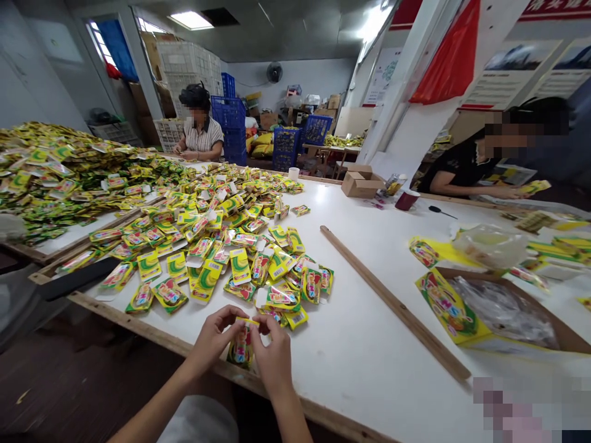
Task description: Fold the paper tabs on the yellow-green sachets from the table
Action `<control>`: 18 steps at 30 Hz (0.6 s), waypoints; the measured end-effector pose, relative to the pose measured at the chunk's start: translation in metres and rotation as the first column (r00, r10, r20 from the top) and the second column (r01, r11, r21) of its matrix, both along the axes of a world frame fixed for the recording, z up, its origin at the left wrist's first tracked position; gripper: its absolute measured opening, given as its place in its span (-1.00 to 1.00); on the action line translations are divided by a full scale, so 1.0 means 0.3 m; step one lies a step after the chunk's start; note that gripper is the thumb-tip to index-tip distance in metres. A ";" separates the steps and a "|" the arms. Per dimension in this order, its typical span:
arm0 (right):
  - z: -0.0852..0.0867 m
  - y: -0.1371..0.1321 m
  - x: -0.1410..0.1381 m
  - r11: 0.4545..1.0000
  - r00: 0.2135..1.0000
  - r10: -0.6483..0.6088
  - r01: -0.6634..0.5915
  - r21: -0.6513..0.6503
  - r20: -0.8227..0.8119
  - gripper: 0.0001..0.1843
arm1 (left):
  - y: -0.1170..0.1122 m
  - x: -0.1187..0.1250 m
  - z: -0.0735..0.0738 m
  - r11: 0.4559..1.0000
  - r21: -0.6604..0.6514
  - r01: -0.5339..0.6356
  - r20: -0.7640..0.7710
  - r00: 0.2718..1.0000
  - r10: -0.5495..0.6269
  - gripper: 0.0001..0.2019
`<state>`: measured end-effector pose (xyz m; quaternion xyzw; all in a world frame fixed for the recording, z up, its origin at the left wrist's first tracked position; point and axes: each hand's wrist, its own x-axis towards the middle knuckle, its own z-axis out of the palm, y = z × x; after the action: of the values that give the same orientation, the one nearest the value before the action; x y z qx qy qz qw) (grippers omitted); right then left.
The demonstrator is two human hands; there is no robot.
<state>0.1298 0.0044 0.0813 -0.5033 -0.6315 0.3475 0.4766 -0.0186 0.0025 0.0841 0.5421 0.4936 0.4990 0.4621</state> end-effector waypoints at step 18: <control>0.040 -0.130 0.255 0.991 0.989 -0.132 0.133 -0.021 0.068 -0.73 | 0.023 -0.138 -0.012 0.955 0.286 -0.072 -0.348 0.921 0.174 -0.74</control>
<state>0.2063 -0.0346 0.0933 -0.5613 -0.6077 0.3062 0.4711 -0.0600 0.0094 0.0804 0.6511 0.5330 0.4786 0.2509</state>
